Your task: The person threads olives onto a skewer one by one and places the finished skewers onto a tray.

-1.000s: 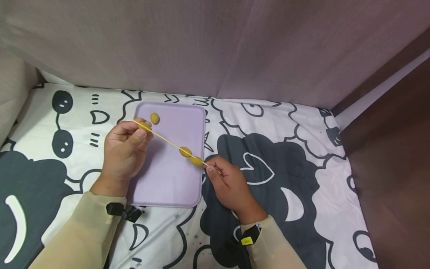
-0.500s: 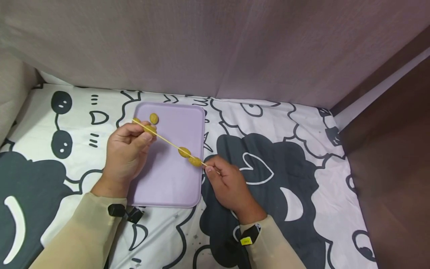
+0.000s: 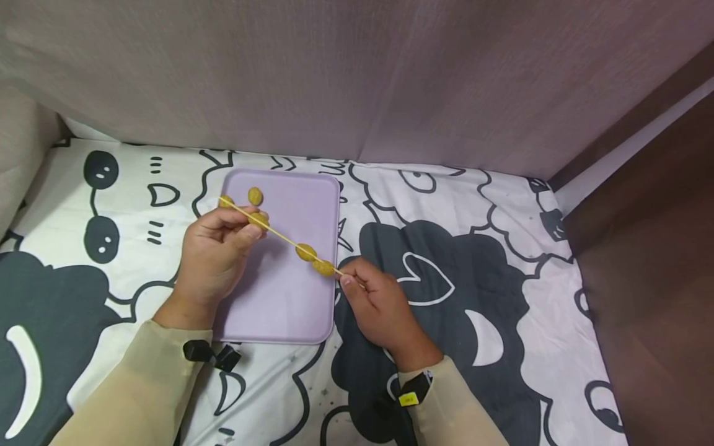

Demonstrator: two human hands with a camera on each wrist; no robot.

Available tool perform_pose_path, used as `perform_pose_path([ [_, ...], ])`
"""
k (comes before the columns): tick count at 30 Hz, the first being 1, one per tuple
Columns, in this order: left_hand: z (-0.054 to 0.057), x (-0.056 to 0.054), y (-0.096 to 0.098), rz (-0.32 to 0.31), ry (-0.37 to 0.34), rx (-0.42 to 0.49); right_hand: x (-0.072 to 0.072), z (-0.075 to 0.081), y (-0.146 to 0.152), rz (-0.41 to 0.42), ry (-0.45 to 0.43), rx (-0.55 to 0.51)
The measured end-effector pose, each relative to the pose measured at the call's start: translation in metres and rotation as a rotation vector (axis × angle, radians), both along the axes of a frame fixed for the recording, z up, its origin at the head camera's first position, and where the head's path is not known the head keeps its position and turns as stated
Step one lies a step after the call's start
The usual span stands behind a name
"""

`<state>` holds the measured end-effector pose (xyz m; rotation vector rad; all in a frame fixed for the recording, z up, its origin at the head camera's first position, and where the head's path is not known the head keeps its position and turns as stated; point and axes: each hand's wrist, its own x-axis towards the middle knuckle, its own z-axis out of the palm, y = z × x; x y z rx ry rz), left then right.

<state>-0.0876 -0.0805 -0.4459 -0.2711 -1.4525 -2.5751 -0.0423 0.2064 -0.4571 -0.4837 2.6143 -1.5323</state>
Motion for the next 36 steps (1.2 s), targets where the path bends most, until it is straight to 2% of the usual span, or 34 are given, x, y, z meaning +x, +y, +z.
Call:
perform_pose_path([
  [5, -0.0002, 0.0007, 0.0003, -0.009, 0.005, -0.047, 0.0000, -0.0002, 0.0001, 0.004, -0.005, 0.000],
  [28, 0.0004, 0.0036, 0.0060, -0.059, 0.044, -0.149, -0.0004, -0.0011, 0.0006, 0.010, -0.008, 0.003],
  [36, 0.0000, 0.0048, 0.0067, -0.083, 0.034, -0.182, -0.0012, -0.0013, 0.0006, 0.019, -0.004, -0.003],
])
